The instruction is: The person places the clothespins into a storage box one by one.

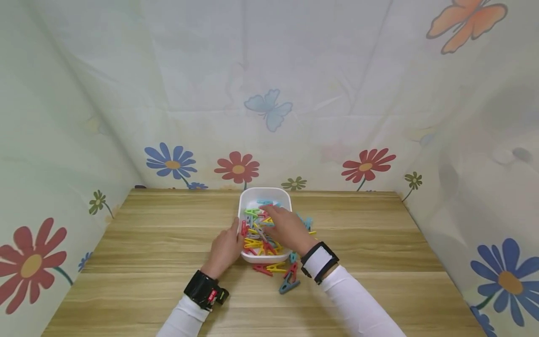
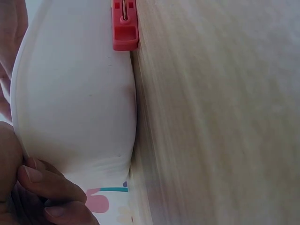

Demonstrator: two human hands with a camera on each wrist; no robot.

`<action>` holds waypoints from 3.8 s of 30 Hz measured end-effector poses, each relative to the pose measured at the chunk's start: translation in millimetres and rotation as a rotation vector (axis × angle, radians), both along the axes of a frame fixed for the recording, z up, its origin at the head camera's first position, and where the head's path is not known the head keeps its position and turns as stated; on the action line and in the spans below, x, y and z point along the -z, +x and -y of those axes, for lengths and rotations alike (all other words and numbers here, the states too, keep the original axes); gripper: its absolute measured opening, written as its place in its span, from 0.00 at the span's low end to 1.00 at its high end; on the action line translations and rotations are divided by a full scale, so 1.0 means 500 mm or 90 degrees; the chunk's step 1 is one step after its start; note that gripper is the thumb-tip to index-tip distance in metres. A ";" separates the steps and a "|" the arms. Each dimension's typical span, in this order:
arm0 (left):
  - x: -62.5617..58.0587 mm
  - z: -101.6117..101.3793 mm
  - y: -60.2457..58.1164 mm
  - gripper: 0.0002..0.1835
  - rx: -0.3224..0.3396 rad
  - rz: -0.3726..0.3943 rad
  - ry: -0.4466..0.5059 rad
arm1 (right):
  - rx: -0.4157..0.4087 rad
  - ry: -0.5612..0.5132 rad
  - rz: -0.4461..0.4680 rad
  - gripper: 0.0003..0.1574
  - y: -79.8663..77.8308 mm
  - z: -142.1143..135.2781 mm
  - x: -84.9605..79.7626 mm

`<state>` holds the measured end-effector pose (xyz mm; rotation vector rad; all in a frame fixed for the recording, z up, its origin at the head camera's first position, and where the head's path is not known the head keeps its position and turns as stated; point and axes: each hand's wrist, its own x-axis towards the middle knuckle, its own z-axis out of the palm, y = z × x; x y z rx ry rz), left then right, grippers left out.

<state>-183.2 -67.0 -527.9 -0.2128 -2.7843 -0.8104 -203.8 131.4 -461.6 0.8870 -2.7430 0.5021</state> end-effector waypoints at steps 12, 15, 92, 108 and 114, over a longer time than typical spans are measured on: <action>0.001 -0.003 -0.001 0.29 -0.006 -0.002 -0.005 | 0.042 -0.025 -0.015 0.43 -0.022 -0.089 -0.002; 0.000 -0.004 0.000 0.29 -0.006 0.001 -0.005 | 0.059 -0.031 -0.014 0.44 -0.028 -0.126 -0.004; -0.001 -0.001 -0.003 0.30 -0.004 -0.005 -0.002 | -0.032 -0.090 -0.076 0.21 0.014 -0.033 -0.076; -0.002 -0.003 -0.003 0.30 -0.009 0.002 -0.002 | 0.000 -0.097 0.050 0.54 0.024 -0.077 -0.061; -0.006 -0.004 -0.003 0.30 -0.011 0.012 0.000 | 0.033 -0.078 0.052 0.56 0.022 -0.126 -0.043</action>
